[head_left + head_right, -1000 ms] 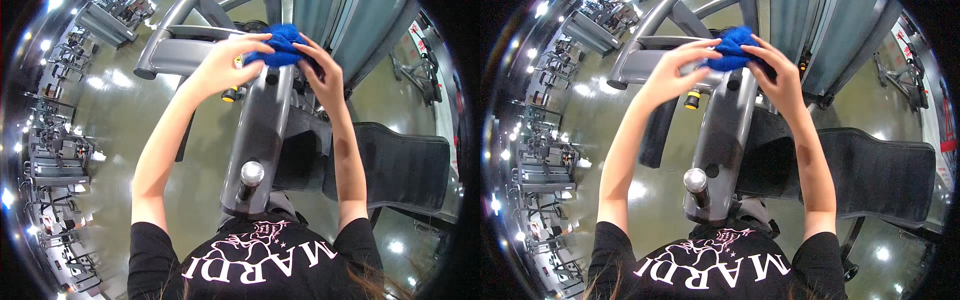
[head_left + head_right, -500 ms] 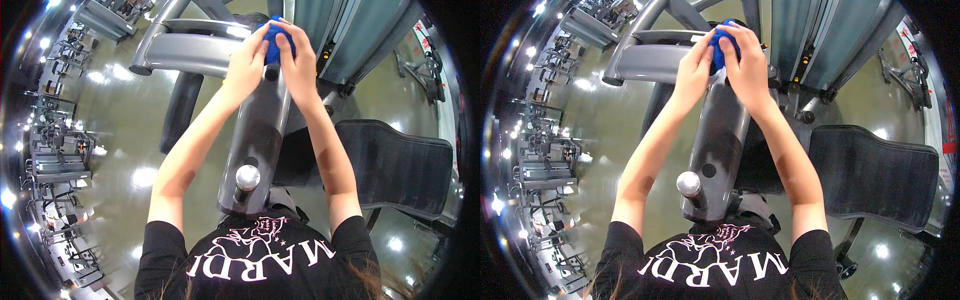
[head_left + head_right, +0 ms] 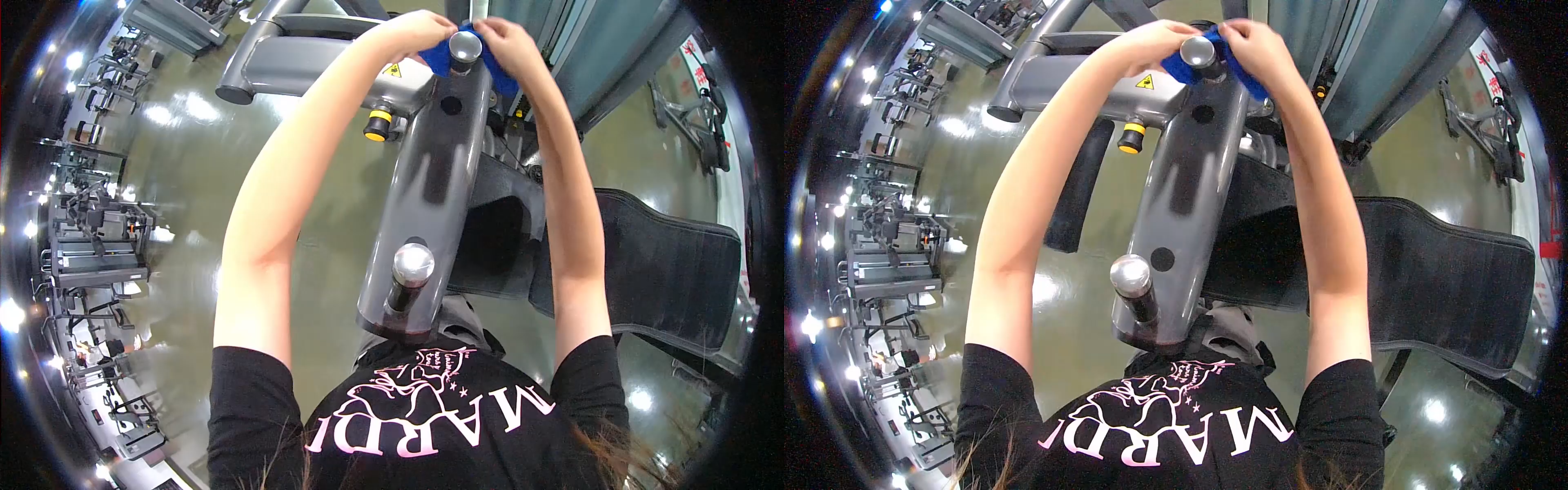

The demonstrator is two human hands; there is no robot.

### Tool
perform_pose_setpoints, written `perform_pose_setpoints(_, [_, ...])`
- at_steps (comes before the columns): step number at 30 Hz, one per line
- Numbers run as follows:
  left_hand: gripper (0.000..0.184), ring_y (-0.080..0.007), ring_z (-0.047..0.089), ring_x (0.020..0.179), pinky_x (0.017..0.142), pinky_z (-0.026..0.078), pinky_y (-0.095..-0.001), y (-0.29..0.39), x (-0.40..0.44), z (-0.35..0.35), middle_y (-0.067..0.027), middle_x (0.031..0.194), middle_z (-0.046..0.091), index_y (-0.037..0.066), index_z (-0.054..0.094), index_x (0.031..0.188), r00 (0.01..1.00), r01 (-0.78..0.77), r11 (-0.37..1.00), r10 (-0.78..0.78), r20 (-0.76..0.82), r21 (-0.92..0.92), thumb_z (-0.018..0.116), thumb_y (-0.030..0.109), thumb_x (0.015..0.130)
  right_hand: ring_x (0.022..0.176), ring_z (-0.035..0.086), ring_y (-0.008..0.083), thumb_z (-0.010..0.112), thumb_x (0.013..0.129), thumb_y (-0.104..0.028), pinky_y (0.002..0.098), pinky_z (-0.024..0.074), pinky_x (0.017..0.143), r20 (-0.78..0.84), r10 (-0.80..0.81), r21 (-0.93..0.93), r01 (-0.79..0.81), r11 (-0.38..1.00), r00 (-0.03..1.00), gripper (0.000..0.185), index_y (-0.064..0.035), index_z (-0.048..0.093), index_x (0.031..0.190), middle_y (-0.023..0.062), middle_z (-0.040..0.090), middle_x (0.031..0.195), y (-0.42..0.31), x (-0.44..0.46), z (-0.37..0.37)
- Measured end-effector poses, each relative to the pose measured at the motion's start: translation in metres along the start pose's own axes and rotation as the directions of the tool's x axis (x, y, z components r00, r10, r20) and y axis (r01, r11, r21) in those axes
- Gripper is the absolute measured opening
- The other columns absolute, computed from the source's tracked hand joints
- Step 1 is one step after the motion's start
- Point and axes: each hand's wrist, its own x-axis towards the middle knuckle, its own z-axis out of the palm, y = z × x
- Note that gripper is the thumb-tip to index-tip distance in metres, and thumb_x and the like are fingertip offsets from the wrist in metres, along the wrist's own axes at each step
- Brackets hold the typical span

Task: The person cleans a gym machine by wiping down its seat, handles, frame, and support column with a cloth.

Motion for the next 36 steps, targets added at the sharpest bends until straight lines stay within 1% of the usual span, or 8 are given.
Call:
perform_pose_setpoints(3, [0.025, -0.0077, 0.061, 0.075, 0.07, 0.052, -0.0243, -0.008, 0.001, 0.006, -0.0027, 0.089, 0.064, 0.005, 0.06, 0.102, 0.996, 0.073, 0.979, -0.06, 0.072, -0.188, 0.054, 0.023, 0.087, 0.087, 0.061, 0.0168, 0.044, 0.091, -0.031, 0.0299, 0.047, 0.079, 0.067, 0.16, -0.18, -0.146, 0.973, 0.985, 0.038, -0.004, 0.059, 0.112, 0.0107, 0.066, 0.094, -0.001, -0.03, 0.0])
perform_pose_setpoints(6, [0.028, -0.0136, 0.063, 0.075, 0.069, 0.054, -0.0304, -0.01, -0.001, 0.007, -0.0066, 0.085, 0.064, 0.002, 0.061, 0.096, 0.996, 0.079, 0.958, -0.062, 0.07, -0.277, 0.053, 0.028, 0.089, 0.074, 0.063, 0.0213, 0.045, 0.09, -0.032, 0.0316, 0.0491, 0.07, 0.147, 0.259, 0.169, -0.282, 0.944, 0.955, 0.038, -0.0063, 0.059, 0.113, 0.0133, 0.066, 0.085, 0.0, -0.035, 0.011])
perform_pose_setpoints(10, [0.021, -0.0144, 0.063, 0.075, 0.069, 0.054, -0.0304, -0.009, -0.002, 0.01, -0.0071, 0.084, 0.064, 0.002, 0.062, 0.093, 0.992, 0.122, 0.932, -0.111, 0.052, -0.341, 0.055, 0.02, 0.087, 0.09, 0.06, 0.017, 0.044, 0.092, -0.03, 0.0326, 0.0482, 0.082, 0.33, 0.382, 0.535, -0.504, 0.678, 0.863, 0.04, -0.0035, 0.052, 0.12, 0.0083, 0.06, 0.102, -0.01, -0.034, 0.019])
perform_pose_setpoints(16, [0.02, -0.0153, 0.063, 0.075, 0.069, 0.055, -0.0308, -0.002, -0.013, 0.006, -0.0094, 0.087, 0.064, -0.001, 0.062, 0.095, 0.995, 0.1, 0.918, -0.103, 0.013, -0.385, 0.056, 0.014, 0.085, 0.077, 0.059, 0.0144, 0.047, 0.091, -0.027, 0.0304, 0.051, 0.071, 0.268, 0.368, 0.637, -0.451, 0.626, 0.89, 0.038, 0.0026, 0.056, 0.112, 0.0082, 0.062, 0.089, -0.025, -0.034, 0.009])
perform_pose_setpoints(28, [0.029, -0.0132, 0.063, 0.08, 0.072, 0.054, -0.027, 0.01, -0.04, -0.022, -0.0114, 0.095, 0.063, -0.007, 0.056, 0.109, 0.982, -0.18, 0.966, 0.186, 0.015, -0.186, 0.056, 0.009, 0.085, 0.068, 0.053, 0.0103, 0.051, 0.09, -0.021, 0.0248, 0.045, 0.06, 0.171, 0.231, 0.3, -0.274, 0.914, 0.958, 0.028, -0.0018, 0.062, 0.106, 0.002, 0.061, 0.08, -0.074, -0.036, -0.039])
perform_pose_setpoints(31, [0.025, -0.0205, 0.065, 0.077, 0.07, 0.053, -0.0289, 0.008, -0.029, -0.048, -0.0152, 0.088, 0.065, -0.004, 0.06, 0.106, 0.959, -0.197, 0.907, 0.258, 0.121, -0.373, 0.055, 0.008, 0.085, 0.061, 0.05, 0.0069, 0.05, 0.091, -0.024, 0.0219, 0.0418, 0.056, 0.068, 0.071, 0.277, -0.087, 0.957, 0.995, 0.029, -0.0018, 0.062, 0.103, -0.0011, 0.059, 0.074, -0.103, -0.04, -0.058])
perform_pose_setpoints(32, [0.019, -0.0119, 0.057, 0.065, 0.06, 0.047, -0.0232, 0.041, -0.064, -0.056, -0.0023, 0.078, 0.062, 0.001, 0.063, 0.099, 0.972, -0.104, 0.932, 0.169, 0.163, -0.347, 0.053, 0.006, 0.084, 0.063, 0.049, 0.0034, 0.05, 0.091, -0.025, 0.0188, 0.0394, 0.055, 0.095, 0.061, 0.228, -0.081, 0.97, 0.994, 0.031, -0.0007, 0.06, 0.107, -0.0033, 0.059, 0.078, -0.116, -0.036, -0.069])
perform_pose_setpoints(36, [0.024, -0.0072, 0.055, 0.062, 0.055, 0.044, -0.0197, 0.057, -0.095, -0.108, -0.0033, 0.078, 0.063, -0.005, 0.062, 0.102, 0.845, -0.403, 0.882, 0.461, 0.27, -0.245, 0.049, 0.006, 0.085, 0.07, 0.053, 0.008, 0.05, 0.089, -0.019, 0.0224, 0.042, 0.063, 0.069, 0.11, 0.111, -0.117, 0.987, 0.992, 0.028, 0.0042, 0.06, 0.102, 0.0024, 0.061, 0.083, -0.201, -0.034, -0.079])
